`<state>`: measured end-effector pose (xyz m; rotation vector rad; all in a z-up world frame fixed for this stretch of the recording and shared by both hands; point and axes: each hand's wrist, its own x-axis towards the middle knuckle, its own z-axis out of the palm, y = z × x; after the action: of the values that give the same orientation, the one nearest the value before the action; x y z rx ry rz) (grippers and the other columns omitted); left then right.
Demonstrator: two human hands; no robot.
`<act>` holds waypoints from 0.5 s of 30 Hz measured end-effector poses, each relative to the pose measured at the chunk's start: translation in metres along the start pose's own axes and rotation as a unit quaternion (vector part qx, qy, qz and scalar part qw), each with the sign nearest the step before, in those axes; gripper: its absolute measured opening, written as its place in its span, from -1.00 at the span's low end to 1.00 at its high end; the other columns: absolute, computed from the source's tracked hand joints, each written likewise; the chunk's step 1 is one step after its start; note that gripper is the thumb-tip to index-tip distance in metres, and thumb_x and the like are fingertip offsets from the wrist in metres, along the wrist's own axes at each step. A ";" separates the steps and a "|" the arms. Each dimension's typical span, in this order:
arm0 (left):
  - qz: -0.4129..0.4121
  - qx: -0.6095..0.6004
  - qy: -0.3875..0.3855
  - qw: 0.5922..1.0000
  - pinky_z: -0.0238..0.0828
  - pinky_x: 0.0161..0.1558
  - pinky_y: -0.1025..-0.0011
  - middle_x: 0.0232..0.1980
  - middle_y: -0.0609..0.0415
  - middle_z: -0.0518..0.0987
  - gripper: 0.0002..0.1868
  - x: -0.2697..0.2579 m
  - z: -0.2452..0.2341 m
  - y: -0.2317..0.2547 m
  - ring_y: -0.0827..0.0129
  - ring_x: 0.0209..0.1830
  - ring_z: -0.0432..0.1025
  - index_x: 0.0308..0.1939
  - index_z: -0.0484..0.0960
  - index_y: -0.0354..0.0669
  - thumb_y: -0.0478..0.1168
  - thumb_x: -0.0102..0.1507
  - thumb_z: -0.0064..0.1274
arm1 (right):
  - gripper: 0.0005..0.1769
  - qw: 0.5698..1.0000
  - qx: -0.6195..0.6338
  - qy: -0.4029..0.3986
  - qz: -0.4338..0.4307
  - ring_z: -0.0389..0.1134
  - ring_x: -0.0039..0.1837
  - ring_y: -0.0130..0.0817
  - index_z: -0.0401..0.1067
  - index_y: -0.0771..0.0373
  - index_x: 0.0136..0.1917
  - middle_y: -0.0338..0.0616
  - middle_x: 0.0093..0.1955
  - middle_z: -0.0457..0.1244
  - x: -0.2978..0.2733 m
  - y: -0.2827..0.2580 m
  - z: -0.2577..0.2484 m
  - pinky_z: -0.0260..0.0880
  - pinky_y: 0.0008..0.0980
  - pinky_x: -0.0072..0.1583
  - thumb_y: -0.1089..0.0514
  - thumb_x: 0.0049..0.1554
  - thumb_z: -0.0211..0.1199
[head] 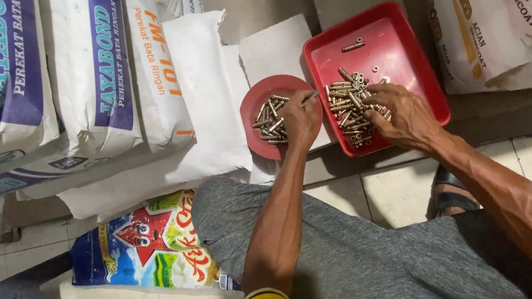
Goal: Assembling metal bolts and washers by hand and placing them into a red plastic tray.
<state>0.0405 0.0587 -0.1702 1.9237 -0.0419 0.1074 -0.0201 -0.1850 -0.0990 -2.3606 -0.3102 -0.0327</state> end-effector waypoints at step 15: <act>-0.258 -0.446 -0.019 0.857 0.66 -0.25 0.56 -0.05 -0.26 0.60 -0.40 -0.024 0.041 0.085 0.25 -0.26 0.62 0.29 0.35 -0.49 -0.36 0.24 0.26 | -0.80 0.972 0.173 0.110 0.119 0.48 -0.05 -0.12 0.62 0.19 0.16 0.14 -0.12 0.41 0.011 -0.049 -0.012 0.46 -0.21 -0.09 0.25 0.25 0.36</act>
<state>0.0124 -0.0101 -0.1070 0.9493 0.3452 -0.2764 -0.0199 -0.1573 -0.0557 -2.0088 0.0722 -0.1166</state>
